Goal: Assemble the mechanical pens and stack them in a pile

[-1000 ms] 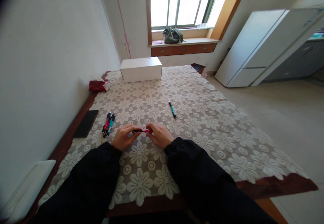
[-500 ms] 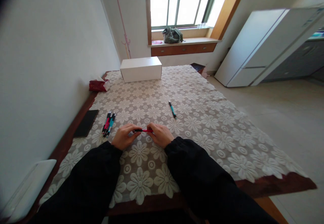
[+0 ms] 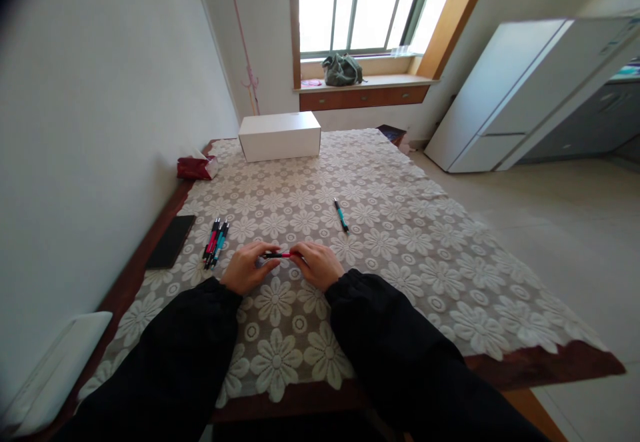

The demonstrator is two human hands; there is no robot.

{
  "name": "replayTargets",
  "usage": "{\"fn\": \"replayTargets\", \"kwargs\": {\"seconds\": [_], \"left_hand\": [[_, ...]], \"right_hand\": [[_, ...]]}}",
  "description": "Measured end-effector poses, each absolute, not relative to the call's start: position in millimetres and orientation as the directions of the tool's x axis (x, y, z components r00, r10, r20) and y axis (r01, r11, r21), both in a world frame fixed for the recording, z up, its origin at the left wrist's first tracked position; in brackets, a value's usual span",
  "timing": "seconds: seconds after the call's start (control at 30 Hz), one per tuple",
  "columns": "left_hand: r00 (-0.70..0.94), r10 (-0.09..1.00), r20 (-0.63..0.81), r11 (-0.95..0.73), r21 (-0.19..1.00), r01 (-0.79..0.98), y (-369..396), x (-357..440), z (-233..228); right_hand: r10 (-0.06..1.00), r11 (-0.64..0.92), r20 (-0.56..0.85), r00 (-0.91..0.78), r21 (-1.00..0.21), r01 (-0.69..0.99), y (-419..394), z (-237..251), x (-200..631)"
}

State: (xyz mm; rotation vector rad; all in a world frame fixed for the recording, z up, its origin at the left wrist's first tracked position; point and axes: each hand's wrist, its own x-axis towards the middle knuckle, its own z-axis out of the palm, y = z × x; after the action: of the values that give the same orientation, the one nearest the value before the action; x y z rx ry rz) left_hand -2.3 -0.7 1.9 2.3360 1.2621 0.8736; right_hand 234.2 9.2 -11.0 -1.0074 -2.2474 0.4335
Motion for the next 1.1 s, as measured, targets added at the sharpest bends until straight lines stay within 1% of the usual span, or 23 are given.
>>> {"fn": "replayTargets", "kwargs": {"seconds": [0.17,0.43,0.67,0.93,1.1], "left_hand": [[0.375,0.854,0.360,-0.519,0.548,0.656,2.3,-2.3,0.7],[0.372,0.834,0.407,-0.550,0.565,0.615,1.7,-1.9,-0.3],[0.369,0.840,0.397,-0.541,0.571,0.618,2.2,-1.9,0.4],[0.385,0.821,0.421,-0.569,0.565,0.597,2.3,-2.8,-0.5],[0.383,0.830,0.406,-0.557,0.567,0.606,2.9,-2.4,-0.2]], "right_hand": [[0.749,0.661,0.420,-0.512,-0.523,0.538,9.9,-10.2,234.6],[0.758,0.651,0.414,-0.504,-0.520,0.553,10.6,-13.0,235.3],[0.743,0.668,0.440,-0.504,-0.526,0.526,9.9,-11.1,234.3],[0.747,0.665,0.438,-0.500,-0.522,0.535,10.3,-11.4,234.8],[0.749,0.662,0.439,-0.496,-0.529,0.531,9.8,-10.3,234.5]]}}
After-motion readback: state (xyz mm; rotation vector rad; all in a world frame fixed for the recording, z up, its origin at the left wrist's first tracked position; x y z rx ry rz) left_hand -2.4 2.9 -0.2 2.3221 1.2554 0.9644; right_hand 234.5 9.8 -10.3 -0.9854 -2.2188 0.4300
